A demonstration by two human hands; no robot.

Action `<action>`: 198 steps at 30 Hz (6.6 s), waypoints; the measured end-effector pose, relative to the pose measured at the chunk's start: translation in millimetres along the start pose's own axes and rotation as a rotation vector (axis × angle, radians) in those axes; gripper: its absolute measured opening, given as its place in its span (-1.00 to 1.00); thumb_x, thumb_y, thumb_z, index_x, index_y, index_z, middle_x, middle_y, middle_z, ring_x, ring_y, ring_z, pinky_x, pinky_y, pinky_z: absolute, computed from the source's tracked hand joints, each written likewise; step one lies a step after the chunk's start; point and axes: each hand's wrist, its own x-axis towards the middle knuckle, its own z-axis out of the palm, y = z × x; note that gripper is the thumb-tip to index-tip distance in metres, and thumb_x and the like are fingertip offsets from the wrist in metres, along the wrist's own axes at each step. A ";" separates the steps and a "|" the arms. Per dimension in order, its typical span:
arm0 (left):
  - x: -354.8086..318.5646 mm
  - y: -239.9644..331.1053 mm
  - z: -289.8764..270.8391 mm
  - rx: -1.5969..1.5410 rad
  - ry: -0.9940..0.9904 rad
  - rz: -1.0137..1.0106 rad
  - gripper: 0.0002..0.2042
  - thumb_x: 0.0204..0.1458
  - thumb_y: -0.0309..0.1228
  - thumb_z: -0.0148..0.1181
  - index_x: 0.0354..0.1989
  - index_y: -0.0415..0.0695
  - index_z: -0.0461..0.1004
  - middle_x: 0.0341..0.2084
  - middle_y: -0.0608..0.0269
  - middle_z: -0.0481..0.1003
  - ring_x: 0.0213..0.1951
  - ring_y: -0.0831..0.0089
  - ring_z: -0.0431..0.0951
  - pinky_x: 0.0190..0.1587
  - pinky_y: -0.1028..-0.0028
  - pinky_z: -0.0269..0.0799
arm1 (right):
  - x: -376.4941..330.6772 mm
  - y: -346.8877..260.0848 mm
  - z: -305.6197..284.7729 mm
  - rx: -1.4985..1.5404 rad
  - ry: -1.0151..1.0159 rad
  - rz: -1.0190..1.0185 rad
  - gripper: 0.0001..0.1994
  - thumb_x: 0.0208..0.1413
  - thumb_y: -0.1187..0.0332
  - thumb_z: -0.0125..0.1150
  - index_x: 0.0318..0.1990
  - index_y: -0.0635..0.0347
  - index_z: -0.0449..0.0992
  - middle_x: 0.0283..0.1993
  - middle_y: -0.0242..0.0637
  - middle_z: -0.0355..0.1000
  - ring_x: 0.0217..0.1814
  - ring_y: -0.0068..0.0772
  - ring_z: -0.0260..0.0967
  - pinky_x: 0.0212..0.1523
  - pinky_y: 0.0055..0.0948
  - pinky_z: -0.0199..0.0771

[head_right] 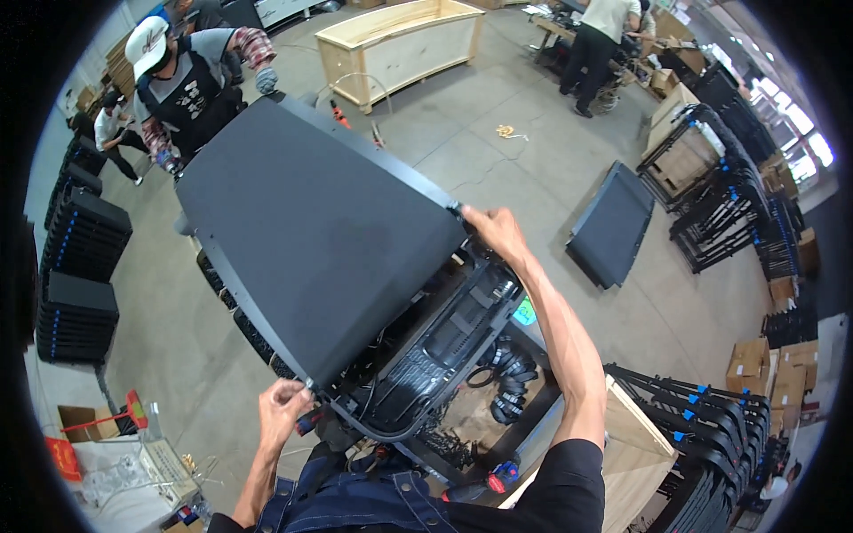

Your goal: Assembling components of a treadmill machine, including installing panels and securing screws using power tools.

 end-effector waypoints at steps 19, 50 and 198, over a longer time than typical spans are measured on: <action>-15.8 -7.9 65.7 0.542 -0.016 0.332 -0.80 0.02 -0.53 0.35 -0.27 -0.28 0.43 -0.50 -0.01 0.56 -0.47 0.16 0.63 -0.41 0.30 0.52 | -19.1 97.6 8.6 0.350 0.328 0.023 -0.53 0.10 -0.07 0.34 -0.43 0.27 0.60 -0.57 -0.39 0.42 -0.55 -0.61 0.31 -0.47 -0.56 0.31; 19.9 27.8 48.4 0.948 -0.411 0.409 -0.75 0.05 -0.31 0.38 -0.17 -0.20 0.63 -0.45 0.09 0.62 -0.45 0.22 0.64 -0.38 0.31 0.48 | -323.6 294.8 295.8 -0.152 0.467 0.657 -0.71 0.02 0.35 0.30 -0.14 0.33 0.52 -0.24 0.22 0.55 -0.10 0.29 0.52 -0.07 0.08 0.53; 158.1 23.2 -2.4 1.022 -0.196 1.105 -0.59 0.31 -0.23 0.00 0.27 -0.12 0.38 0.28 0.12 0.35 0.29 0.13 0.28 0.35 0.19 0.12 | -528.0 166.5 212.7 0.617 1.313 0.600 -0.67 0.04 0.54 0.35 -0.01 0.28 0.49 -0.19 -0.32 0.50 -0.19 -0.52 0.45 -0.13 -0.47 0.49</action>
